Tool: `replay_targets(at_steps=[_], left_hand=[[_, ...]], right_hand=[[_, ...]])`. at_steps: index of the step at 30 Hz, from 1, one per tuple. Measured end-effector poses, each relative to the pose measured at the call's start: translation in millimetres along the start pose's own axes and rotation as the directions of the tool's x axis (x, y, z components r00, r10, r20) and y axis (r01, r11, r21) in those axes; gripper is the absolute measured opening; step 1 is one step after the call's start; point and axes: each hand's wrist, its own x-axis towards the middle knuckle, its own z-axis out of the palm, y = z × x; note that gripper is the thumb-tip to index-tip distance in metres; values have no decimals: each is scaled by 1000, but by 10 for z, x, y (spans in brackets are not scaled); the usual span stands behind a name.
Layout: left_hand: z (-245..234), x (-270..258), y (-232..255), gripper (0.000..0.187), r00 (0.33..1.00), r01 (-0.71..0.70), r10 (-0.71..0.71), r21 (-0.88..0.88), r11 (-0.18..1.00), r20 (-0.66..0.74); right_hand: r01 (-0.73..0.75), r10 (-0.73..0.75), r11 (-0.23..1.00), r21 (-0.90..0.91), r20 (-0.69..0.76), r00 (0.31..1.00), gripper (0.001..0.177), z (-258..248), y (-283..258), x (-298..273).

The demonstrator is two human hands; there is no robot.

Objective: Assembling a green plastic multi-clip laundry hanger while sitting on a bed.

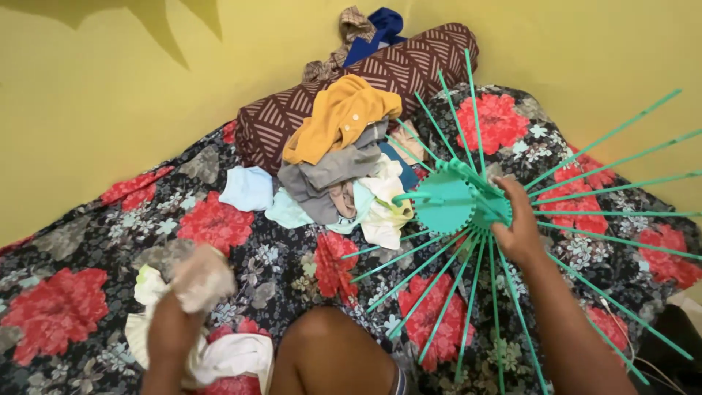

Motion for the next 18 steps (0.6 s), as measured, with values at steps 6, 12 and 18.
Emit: replay_targets(at_steps=[6,12,18], left_hand=[[-113,-475,495,100,952,-283,238,265,922,191],[-94,-762,382,96,919,-374,391,193,907,-57],[-256,-1045,152,93,930,-323,342,144,935,-134]], right_hand=[[-51,13,944,-326,-116,993,99,343,252,-82],[-78,-12,962,-261,-326,945,80,567,753,148],[-103,-44,948,-300,-446,894,51,185,1042,381]])
